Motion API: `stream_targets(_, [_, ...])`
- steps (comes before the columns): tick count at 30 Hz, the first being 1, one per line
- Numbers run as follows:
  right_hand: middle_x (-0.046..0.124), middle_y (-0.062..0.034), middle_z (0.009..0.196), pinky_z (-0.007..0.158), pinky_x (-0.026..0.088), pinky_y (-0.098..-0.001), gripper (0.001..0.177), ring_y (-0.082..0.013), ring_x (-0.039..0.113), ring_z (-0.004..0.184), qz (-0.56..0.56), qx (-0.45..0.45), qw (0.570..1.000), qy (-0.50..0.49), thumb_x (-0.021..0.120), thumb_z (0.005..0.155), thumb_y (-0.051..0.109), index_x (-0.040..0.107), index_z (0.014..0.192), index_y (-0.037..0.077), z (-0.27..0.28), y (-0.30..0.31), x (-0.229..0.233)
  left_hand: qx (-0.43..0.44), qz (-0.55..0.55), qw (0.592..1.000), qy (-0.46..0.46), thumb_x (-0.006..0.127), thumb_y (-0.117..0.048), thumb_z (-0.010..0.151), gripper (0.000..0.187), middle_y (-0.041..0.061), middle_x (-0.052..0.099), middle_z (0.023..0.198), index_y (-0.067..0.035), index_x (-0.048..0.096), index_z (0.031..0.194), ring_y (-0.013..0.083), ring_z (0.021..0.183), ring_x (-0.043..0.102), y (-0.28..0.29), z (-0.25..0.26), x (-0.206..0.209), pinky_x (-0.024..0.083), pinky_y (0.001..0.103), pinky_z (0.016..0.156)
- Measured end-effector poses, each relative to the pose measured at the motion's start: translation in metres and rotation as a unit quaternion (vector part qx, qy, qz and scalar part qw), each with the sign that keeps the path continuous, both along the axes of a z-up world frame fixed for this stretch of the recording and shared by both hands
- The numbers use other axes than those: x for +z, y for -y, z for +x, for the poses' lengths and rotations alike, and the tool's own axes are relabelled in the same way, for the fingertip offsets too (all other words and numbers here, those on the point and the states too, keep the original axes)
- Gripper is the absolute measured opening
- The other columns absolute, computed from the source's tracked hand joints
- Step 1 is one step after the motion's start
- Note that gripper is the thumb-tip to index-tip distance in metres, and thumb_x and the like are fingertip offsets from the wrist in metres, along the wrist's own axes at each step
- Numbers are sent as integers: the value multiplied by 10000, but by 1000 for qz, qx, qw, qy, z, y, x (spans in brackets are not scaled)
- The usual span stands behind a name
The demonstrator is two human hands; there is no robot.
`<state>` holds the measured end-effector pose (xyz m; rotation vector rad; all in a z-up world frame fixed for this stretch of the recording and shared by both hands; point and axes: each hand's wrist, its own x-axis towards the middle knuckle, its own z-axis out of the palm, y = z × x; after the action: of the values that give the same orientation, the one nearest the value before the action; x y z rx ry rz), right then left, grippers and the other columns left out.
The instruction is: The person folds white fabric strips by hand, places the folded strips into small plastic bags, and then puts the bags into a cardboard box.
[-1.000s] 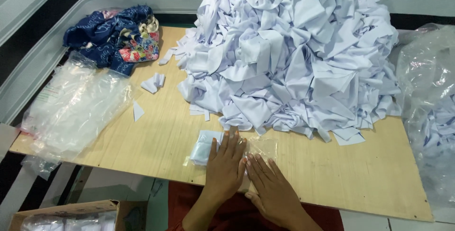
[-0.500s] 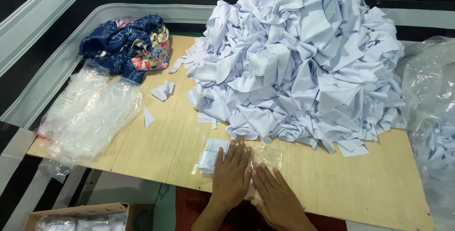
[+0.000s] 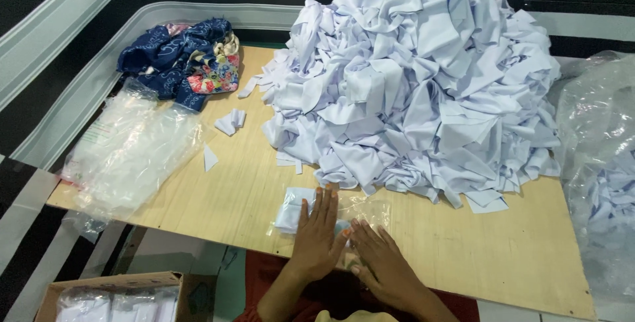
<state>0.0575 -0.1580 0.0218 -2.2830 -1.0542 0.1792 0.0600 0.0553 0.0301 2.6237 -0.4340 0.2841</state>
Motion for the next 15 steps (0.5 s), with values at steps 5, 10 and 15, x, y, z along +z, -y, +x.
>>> stream_targets(5, [397, -65, 1638, 1228, 246, -420, 514, -233, 288, 1548, 147, -61, 979, -124, 537, 1018, 314, 484, 1495, 128, 16, 32, 49, -47, -38, 993, -101, 235, -556, 1055, 797, 123, -175, 1720, -102, -79, 1629, 347, 1571, -222, -4, -5, 69, -173, 615, 1193])
stream_targets(10, [735, -115, 1310, 1035, 630, -410, 290, -269, 707, 1249, 266, -147, 952, -19, 713, 884, 71, 733, 1172, 96, 93, 64, 142, -68, -105, 992, 28, 391, -388, 1086, 583, 86, 136, 1734, -180, 276, 1619, 297, 1610, -30, -13, 51, 150, -185, 610, 1201])
stream_targets(15, [740, -36, 1010, 936, 525, -372, 99, -252, 702, 962, 231, -230, 868, 374, 841, 1069, 195, 798, 1113, 117, 275, 104, 210, -85, -217, 901, 366, 636, -314, 1024, 291, -38, 693, 1246, -219, 680, 1296, 231, 1168, 681, 19, 217, 225, 508, 402, 1007])
